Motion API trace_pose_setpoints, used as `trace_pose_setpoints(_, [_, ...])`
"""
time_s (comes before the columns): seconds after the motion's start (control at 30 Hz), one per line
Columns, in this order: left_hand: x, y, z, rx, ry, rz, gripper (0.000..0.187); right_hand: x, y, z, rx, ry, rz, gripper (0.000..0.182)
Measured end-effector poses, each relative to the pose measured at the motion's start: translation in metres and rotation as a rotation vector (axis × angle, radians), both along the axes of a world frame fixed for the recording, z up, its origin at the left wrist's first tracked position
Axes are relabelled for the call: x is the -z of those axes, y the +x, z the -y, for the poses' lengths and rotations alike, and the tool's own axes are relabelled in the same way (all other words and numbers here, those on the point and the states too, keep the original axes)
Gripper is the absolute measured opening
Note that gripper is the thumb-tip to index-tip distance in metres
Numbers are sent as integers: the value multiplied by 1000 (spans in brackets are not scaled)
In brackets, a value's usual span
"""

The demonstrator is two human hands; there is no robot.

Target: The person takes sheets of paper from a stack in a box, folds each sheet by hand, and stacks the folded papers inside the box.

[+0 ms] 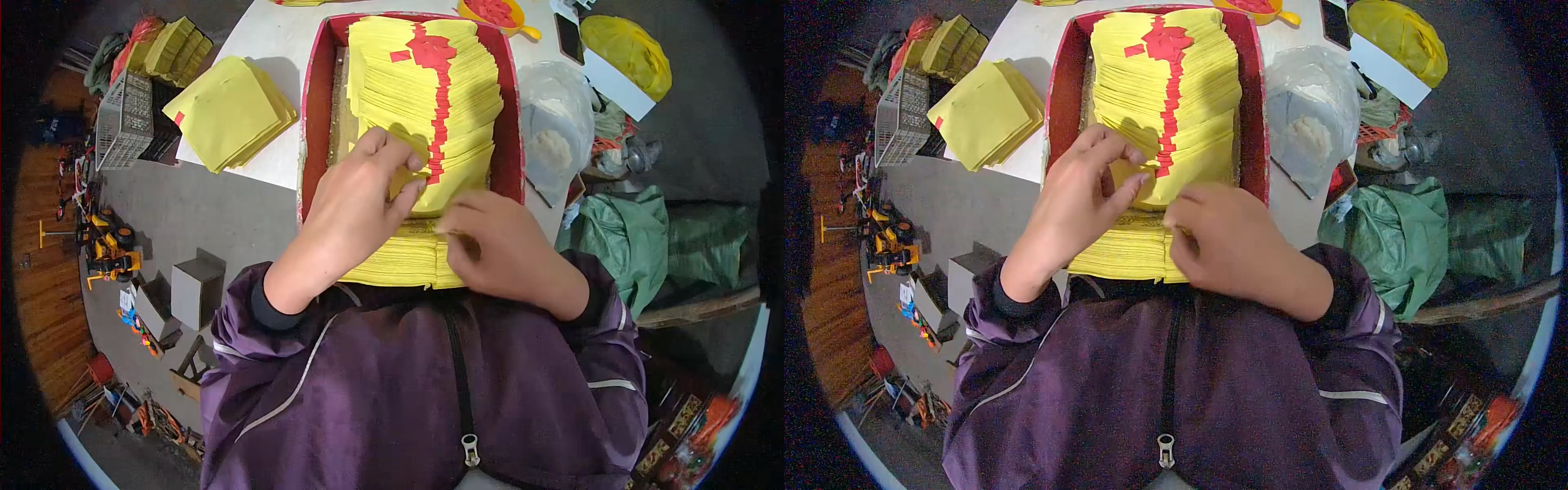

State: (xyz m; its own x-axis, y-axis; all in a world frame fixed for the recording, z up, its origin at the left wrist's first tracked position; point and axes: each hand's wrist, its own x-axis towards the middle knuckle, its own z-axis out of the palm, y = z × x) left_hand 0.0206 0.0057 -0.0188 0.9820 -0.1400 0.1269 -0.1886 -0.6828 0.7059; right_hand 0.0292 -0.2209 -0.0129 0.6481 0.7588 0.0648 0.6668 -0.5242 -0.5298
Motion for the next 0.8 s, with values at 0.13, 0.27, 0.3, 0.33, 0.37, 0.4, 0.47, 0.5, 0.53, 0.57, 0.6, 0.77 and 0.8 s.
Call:
trace_pose_setpoints(0.13, [-13, -7, -4, 98, -65, -88, 15, 6, 11, -3, 125, 57, -181, 14])
trace_pose_setpoints(0.27, [-15, -22, -2, 233, 26, -162, 16, 6, 11, -3, 143, 63, -162, 14])
trace_pose_setpoints(0.3, [-14, -23, -1, 279, 56, -187, 17, 6, 11, -4, 150, 64, -156, 14])
trace_pose_setpoints(0.33, [-14, -22, -1, 280, 56, -186, 17, 6, 11, -4, 151, 64, -155, 14])
trace_pose_setpoints(0.37, [-13, -21, 0, 282, 89, -205, 17, 7, 11, -4, 166, 71, -168, 14])
trace_pose_setpoints(0.4, [-11, -19, 1, 284, 123, -223, 17, 7, 10, -3, 181, 78, -180, 13])
trace_pose_setpoints(0.47, [-10, -17, 3, 288, 190, -257, 18, 8, 9, -2, 211, 92, -204, 13])
trace_pose_setpoints(0.5, [-10, -17, 4, 290, 190, -256, 18, 10, 9, -2, 213, 92, -204, 13])
trace_pose_setpoints(0.53, [-10, -18, 6, 270, 202, -232, 18, 12, 10, -1, 182, 65, -173, 14])
trace_pose_setpoints(0.57, [-10, -20, 7, 251, 214, -207, 17, 15, 11, 0, 150, 37, -143, 15])
trace_pose_setpoints(0.6, [-10, -21, 8, 232, 225, -182, 17, 17, 12, 1, 119, 9, -112, 16])
trace_pose_setpoints(0.77, [-10, -20, 8, 174, 201, -120, 15, 18, 10, 2, 68, -47, 153, 24])
trace_pose_setpoints(0.8, [-10, -20, 8, 159, 189, -107, 14, 18, 10, 2, 60, -56, 232, 26])
